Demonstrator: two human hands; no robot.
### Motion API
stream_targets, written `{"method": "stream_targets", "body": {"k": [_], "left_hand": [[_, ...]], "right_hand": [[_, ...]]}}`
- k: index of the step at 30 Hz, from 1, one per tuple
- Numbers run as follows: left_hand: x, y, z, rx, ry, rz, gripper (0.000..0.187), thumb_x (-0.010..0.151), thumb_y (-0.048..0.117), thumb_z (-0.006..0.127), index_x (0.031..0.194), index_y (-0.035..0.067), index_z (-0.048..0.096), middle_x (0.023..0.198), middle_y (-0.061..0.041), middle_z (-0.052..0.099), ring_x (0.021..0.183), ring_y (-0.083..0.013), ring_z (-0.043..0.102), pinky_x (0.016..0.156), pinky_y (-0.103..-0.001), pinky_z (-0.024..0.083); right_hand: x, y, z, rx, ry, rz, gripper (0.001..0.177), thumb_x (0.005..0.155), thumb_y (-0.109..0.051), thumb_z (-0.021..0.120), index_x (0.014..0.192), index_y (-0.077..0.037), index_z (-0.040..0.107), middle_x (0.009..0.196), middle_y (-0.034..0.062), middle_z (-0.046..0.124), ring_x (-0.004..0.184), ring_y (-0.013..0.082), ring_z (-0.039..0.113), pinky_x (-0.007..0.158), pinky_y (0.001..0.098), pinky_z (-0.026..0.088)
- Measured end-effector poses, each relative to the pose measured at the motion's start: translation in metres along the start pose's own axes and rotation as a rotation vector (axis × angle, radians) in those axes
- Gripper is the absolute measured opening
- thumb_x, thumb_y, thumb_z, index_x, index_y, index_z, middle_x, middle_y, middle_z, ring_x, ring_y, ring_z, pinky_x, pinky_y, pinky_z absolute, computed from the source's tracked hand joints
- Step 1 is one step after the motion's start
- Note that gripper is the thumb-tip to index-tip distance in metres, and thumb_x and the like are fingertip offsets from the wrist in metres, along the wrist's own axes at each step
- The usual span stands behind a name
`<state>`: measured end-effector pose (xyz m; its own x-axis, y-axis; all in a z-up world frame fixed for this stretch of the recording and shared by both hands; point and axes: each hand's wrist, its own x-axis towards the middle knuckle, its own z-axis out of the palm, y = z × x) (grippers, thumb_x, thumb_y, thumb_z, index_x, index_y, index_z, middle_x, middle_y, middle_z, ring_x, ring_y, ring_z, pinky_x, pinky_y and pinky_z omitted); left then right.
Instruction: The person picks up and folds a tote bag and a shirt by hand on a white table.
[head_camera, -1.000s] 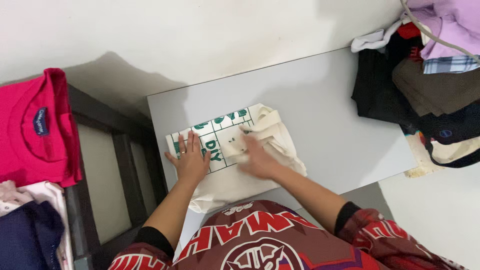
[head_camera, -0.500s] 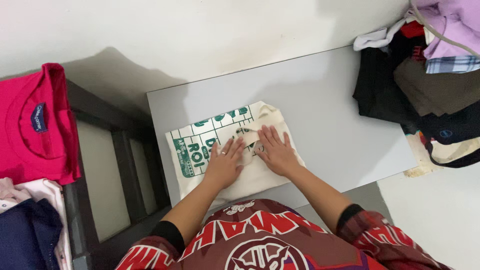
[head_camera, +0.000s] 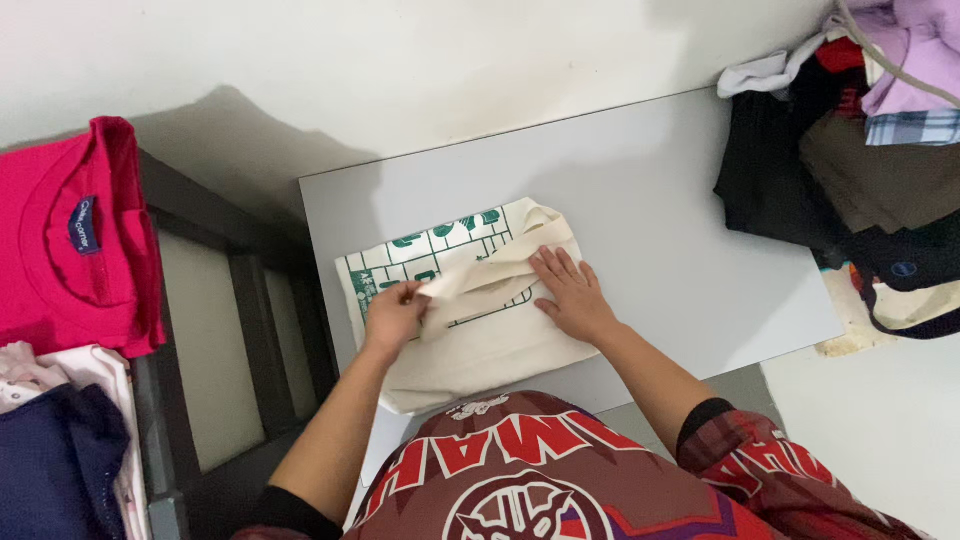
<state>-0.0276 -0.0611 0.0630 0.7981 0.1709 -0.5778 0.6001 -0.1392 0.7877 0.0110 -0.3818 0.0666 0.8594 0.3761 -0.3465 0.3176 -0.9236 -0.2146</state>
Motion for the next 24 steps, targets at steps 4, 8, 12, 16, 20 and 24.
{"method": "stream_targets", "body": {"k": [4,8,12,16,20,24], "left_hand": [[0.025,-0.009,-0.015,-0.543,-0.167,-0.068,0.014,0.099,0.012,0.061,0.110,0.005,0.066,0.105,-0.002,0.070,0.093,-0.0118,0.064,0.096,-0.032,0.053],[0.033,-0.011,-0.021,-0.728,-0.275,-0.129,0.018,0.103,0.020,0.052,0.114,0.009,0.062,0.101,-0.003,0.069,0.087,-0.0121,0.063,0.095,-0.033,0.053],[0.048,-0.025,-0.019,-0.977,-0.380,-0.082,0.021,0.106,0.027,0.056,0.113,0.008,0.063,0.093,-0.003,0.063,0.077,-0.0161,0.056,0.081,-0.035,0.050],[0.046,-0.011,-0.015,-0.416,0.080,0.106,0.031,0.101,0.031,0.064,0.116,0.005,0.062,0.102,-0.005,0.065,0.089,-0.0159,0.060,0.081,-0.032,0.047],[0.018,0.012,-0.012,-0.002,0.526,0.298,0.033,0.092,0.020,0.065,0.119,0.002,0.062,0.105,-0.011,0.067,0.090,-0.0205,0.065,0.078,-0.034,0.055],[0.019,0.010,0.003,0.143,0.038,0.174,0.026,0.098,0.019,0.058,0.113,0.004,0.072,0.097,-0.014,0.075,0.083,-0.0221,0.069,0.071,-0.035,0.053]], "right_hand": [[-0.003,0.000,-0.004,0.031,-0.010,-0.003,0.075,0.099,-0.044,0.053,0.162,-0.029,0.015,0.171,-0.0039,0.008,0.158,0.0181,0.005,0.126,0.0473,0.005],[-0.002,0.000,-0.006,0.052,-0.030,0.007,0.075,0.099,-0.045,0.053,0.162,-0.032,0.014,0.172,-0.0056,0.007,0.158,0.0183,0.005,0.127,0.0465,0.005],[-0.001,0.000,-0.005,0.037,-0.049,0.024,0.076,0.098,-0.046,0.052,0.162,-0.034,0.012,0.171,-0.0059,0.005,0.157,0.0182,0.004,0.127,0.0455,0.004],[-0.002,0.002,-0.002,0.050,-0.019,0.005,0.076,0.099,-0.046,0.053,0.163,-0.033,0.013,0.172,-0.0057,0.006,0.158,0.0185,0.003,0.127,0.0455,0.004],[-0.002,0.000,-0.003,0.050,-0.023,0.018,0.077,0.099,-0.045,0.053,0.163,-0.033,0.012,0.172,-0.0065,0.004,0.158,0.0179,0.002,0.127,0.0459,0.004],[0.000,-0.003,-0.007,0.043,-0.085,0.066,0.078,0.098,-0.046,0.052,0.162,-0.034,0.009,0.172,-0.0075,0.002,0.158,0.0169,0.001,0.127,0.0457,0.003]]}}
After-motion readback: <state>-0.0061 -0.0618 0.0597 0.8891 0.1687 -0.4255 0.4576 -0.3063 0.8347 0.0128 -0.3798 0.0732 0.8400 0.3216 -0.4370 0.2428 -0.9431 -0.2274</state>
